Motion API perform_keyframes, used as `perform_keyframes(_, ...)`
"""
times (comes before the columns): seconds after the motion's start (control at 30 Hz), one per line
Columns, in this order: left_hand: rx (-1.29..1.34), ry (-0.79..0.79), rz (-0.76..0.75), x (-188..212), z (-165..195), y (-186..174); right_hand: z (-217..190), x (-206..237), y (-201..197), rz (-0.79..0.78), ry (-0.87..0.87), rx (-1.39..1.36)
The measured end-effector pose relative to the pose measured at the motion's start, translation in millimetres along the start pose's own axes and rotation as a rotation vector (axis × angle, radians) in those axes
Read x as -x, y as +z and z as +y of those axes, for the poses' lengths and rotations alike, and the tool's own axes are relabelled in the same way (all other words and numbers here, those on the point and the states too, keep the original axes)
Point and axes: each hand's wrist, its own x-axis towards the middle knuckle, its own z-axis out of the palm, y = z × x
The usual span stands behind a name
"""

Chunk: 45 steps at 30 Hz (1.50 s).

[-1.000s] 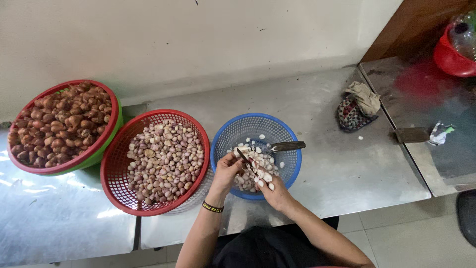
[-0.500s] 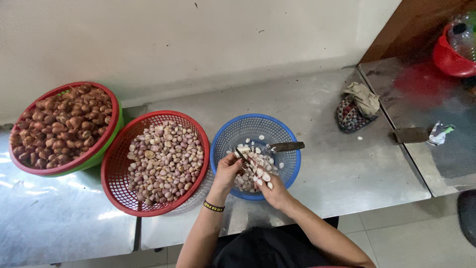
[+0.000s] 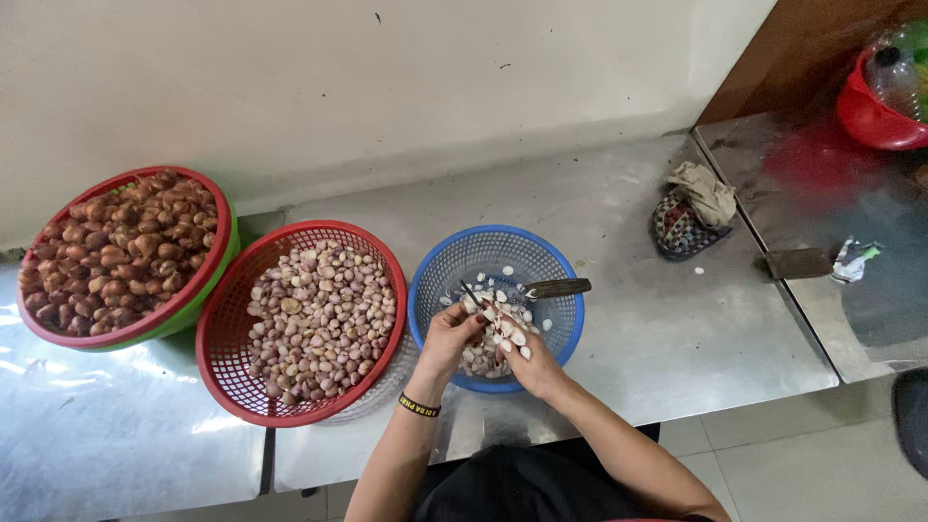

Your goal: The person sits at a stainless steel work table and peels garlic cloves one at a time, using a small knife to trim and remove the skins over a blue perforated basket. Peeled cloves are placed in a red basket beside them, with unpeeled cloves in a larger green basket and trimmings accumulating in the blue basket.

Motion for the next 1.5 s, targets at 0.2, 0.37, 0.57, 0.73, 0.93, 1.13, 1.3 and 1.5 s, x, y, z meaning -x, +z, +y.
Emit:
perform_keyframes(0.2,-0.026,0.076,0.011,-3,4,2,9,11,-5,-0.058,-0.084,0.051)
perform_keyframes(0.37,-0.066,-0.002,-0.03,4,1,4,-4,5,-3,-0.001,-0.075,-0.023)
perform_keyframes(0.57,0.057,-0.117,0.054,1,-3,0,-13,-5,0,0.002,0.003,0.009)
perform_keyframes(0.73,0.021,0.052,0.049,-6,1,1,-1,5,-4,-0.073,0.077,-0.102)
perform_keyframes(0.93,-0.087,0.041,0.007,-7,3,5,2,3,-7,-0.062,0.105,-0.06)
perform_keyframes(1.13,-0.041,-0.095,-0.039,1,-2,3,-8,-10,-3,-0.038,-0.093,-0.076)
perform_keyframes(1.3,0.075,-0.19,0.033,-2,-1,3,-13,-14,3,-0.058,0.118,-0.346)
perform_keyframes(1.5,-0.021,-0.009,0.026,-14,7,2,-9,-2,-6,-0.092,0.104,-0.361)
